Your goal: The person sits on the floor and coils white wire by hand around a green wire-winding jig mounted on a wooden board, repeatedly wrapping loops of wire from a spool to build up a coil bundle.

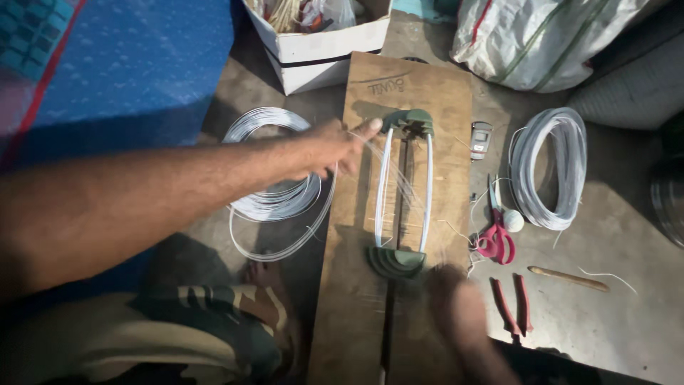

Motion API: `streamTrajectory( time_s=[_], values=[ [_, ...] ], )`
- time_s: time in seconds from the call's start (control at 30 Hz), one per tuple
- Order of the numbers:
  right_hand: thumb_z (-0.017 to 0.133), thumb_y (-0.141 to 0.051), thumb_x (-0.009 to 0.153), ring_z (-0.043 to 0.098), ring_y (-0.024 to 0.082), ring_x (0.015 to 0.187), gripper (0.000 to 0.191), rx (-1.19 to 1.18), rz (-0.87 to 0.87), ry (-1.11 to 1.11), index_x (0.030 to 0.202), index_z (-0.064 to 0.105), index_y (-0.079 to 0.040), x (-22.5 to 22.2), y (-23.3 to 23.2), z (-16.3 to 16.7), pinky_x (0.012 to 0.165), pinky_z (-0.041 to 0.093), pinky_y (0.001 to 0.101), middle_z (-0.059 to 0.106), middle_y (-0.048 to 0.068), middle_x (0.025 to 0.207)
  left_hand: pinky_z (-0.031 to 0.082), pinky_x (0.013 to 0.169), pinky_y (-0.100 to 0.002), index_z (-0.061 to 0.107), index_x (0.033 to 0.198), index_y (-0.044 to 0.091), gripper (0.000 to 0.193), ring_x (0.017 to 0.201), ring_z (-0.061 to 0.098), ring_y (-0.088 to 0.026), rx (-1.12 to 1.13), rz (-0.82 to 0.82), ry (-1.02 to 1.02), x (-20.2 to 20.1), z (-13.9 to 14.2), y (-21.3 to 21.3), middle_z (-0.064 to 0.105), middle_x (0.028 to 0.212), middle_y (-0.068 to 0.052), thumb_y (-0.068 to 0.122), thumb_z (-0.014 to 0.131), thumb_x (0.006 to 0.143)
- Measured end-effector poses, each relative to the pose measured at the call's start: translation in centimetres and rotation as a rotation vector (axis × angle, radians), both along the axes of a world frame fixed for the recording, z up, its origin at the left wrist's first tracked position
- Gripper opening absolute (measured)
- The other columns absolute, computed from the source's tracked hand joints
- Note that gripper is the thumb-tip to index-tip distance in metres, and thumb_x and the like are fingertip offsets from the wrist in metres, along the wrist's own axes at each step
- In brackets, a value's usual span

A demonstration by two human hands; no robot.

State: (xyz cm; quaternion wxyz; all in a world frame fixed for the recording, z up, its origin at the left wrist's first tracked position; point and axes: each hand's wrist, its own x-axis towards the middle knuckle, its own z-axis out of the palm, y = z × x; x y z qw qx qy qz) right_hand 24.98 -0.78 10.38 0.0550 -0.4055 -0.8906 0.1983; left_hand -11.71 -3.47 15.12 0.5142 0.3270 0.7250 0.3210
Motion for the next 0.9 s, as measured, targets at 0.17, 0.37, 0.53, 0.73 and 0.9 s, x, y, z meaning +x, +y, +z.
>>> streamTrajectory(
  time_s=[0.17, 0.37, 0.53, 0.73, 0.9],
  values=[
    [0.067, -0.033, 0.092, 0.072, 0.04, 0.075, 0.03, 0.052, -0.167, -0.064, 0.086, 0.075, -0.004, -2.4, 9.3, 0.0, 0.069, 0.055, 0.0509, 0.073, 0.019, 0.077, 0.061, 0.067, -0.053, 0.066, 0.102, 0.001, 0.047, 0.069, 0.074, -0.03, -0.258, -0.252, -0.197, 0.9, -1.5, -1.2, 0.069, 0.08, -0.015, 0.046, 0.068, 0.089],
    [0.065, -0.031, 0.099, 0.067, 0.046, 0.089, 0.029, 0.369, 0.006, 0.039, 0.095, 0.072, -0.002, -11.3, 16.6, 1.5, 0.075, 0.051, 0.057, 0.07, 0.023, 0.097, 0.063, 0.068, -0.047, 0.076, 0.099, 0.0, 0.019, 0.084, 0.078, -0.031, -0.313, -0.584, 0.535, 1.1, 1.2, -1.1, 0.079, 0.095, -0.017, 0.012, 0.063, 0.092],
    [0.069, -0.028, 0.093, 0.072, 0.033, 0.071, 0.025, -0.016, -0.044, 0.043, 0.097, 0.074, -0.004, -17.7, 20.9, 1.4, 0.064, 0.057, 0.0488, 0.073, 0.017, 0.083, 0.057, 0.074, -0.051, 0.077, 0.105, 0.013, 0.023, 0.094, 0.072, -0.039, 0.05, -0.463, 1.081, -0.6, 6.5, -2.0, 0.073, 0.101, -0.017, 0.012, 0.061, 0.088],
    [0.081, -0.038, 0.089, 0.072, 0.03, 0.071, 0.036, 0.039, 0.121, -0.174, 0.087, 0.079, -0.002, -25.5, 23.8, 1.9, 0.069, 0.056, 0.0445, 0.075, 0.017, 0.08, 0.053, 0.076, -0.047, 0.074, 0.094, 0.011, 0.013, 0.087, 0.071, -0.03, 0.43, -0.591, 1.495, -1.0, 9.1, -2.6, 0.072, 0.084, -0.011, 0.016, 0.064, 0.089],
    [0.079, -0.034, 0.076, 0.072, 0.035, 0.073, 0.025, 0.516, 0.46, -0.311, 0.084, 0.078, -0.01, -28.3, 18.1, 1.2, 0.059, 0.055, 0.0491, 0.074, 0.016, 0.08, 0.043, 0.093, -0.045, 0.068, 0.093, 0.01, 0.005, 0.089, 0.062, -0.025, 0.977, -0.445, 1.537, -2.3, 9.1, -3.4, 0.063, 0.081, -0.003, 0.016, 0.068, 0.092]
  ],
)
